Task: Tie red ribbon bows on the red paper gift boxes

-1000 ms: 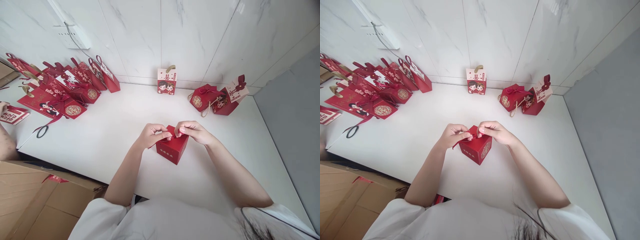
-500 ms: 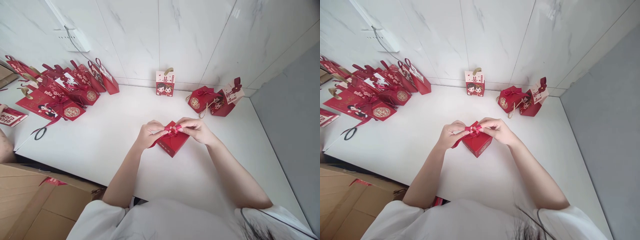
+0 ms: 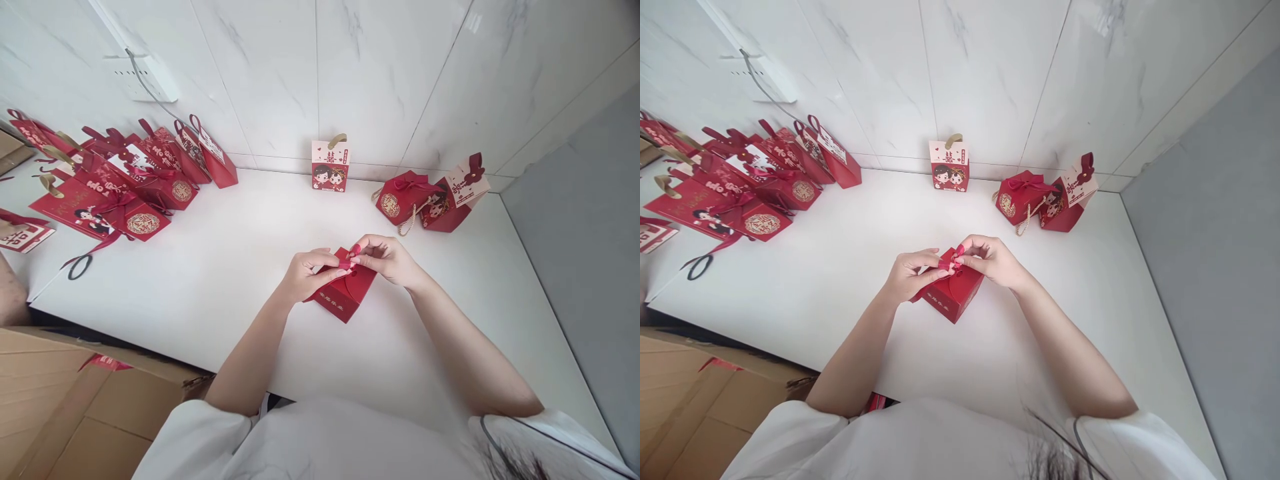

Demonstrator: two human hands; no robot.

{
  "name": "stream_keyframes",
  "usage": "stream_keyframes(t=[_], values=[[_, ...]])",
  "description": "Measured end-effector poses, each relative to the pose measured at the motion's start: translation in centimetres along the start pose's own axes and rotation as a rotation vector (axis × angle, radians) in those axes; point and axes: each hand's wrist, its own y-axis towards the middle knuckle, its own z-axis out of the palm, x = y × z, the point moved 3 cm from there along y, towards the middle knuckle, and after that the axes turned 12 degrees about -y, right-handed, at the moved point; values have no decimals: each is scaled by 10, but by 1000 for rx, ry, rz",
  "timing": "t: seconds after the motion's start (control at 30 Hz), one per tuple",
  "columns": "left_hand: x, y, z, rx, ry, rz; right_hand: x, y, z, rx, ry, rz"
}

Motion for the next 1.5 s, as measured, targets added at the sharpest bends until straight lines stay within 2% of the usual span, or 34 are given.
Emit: stream_keyframes(t=[0.2, 0.3, 0.5, 0.7, 1.0, 1.2, 1.33, 1.4, 1.5], values=[[-7, -1, 1, -17, 80, 8, 0, 0, -3, -9, 150, 6], [-6, -2, -1, 9, 89, -52, 1, 0, -5, 1, 118, 7], [0, 0, -4, 18, 64, -69, 6, -3, -7, -53, 4, -48], [4, 1, 2, 15, -43, -308, 7, -4, -4, 11, -87, 3], [1, -4, 4, -4, -92, -423, 17, -9, 2, 122, -148, 19], [-4, -5, 7, 78, -96, -474, 23, -8, 7, 82, -184, 21], [-4, -5, 6, 69, -140, -517, 29, -9, 1, 42, -222, 18], [-4, -6, 4, 65, -144, -550, 34, -12, -7, 88, -242, 41], [-6, -7, 3, 72, -129, -575, 44, -22, -20, 249, -247, 138]])
